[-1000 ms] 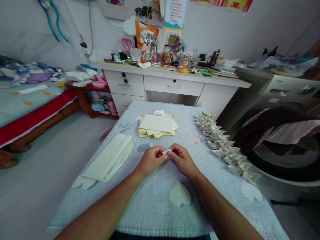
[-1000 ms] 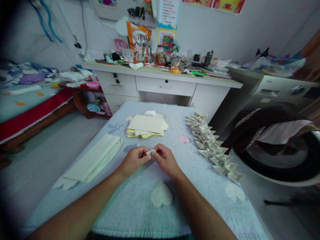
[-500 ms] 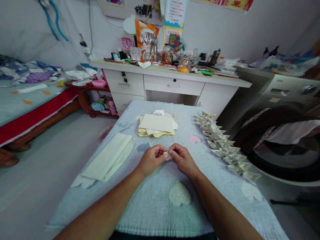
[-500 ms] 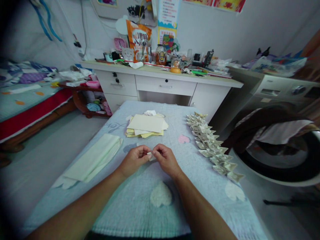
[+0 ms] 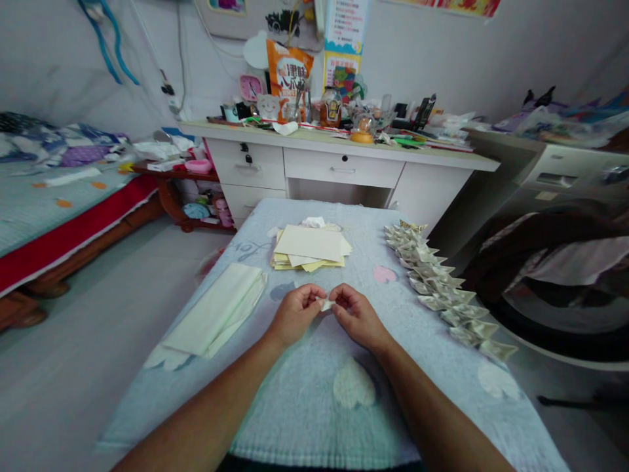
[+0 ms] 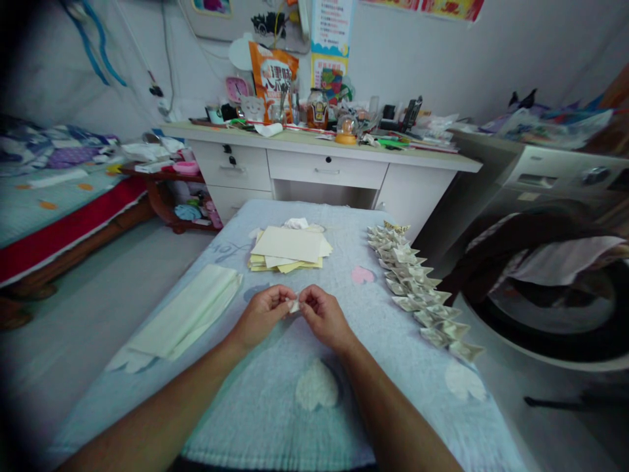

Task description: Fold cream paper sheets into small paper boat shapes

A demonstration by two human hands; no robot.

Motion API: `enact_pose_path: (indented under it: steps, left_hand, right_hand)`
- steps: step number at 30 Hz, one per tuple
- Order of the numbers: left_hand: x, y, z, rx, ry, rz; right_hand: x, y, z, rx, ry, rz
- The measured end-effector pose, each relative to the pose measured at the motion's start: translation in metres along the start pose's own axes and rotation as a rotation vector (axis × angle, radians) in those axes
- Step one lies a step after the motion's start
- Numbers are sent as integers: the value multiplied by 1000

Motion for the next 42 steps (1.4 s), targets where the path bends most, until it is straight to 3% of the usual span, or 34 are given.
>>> enact_pose_path:
  steps: [6,23,29,42]
  left_hand:
    - [-3,1,-2,-8,66,51]
    - [-5,3,-4,121,121,664]
    - [-4,5,-5,120,207,851]
    - [-3,8,0,164,192,887]
  right_hand:
    - [-7,3,-2,-12,13,-192]
    - [-12,-10,-2,5,63,-543]
    - [-10,-9,-3,55,69,-709]
    - [-12,-4,-2,77,133,-841]
Point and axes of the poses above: each hand's wrist, its own z-axis towards the middle knuckle, its own x-axis out of the palm, y = z × x, the point moved 2 cm from there along z, towards the middle knuckle, and after that the axes turned 11 degrees about y, right-handed, at the moved point
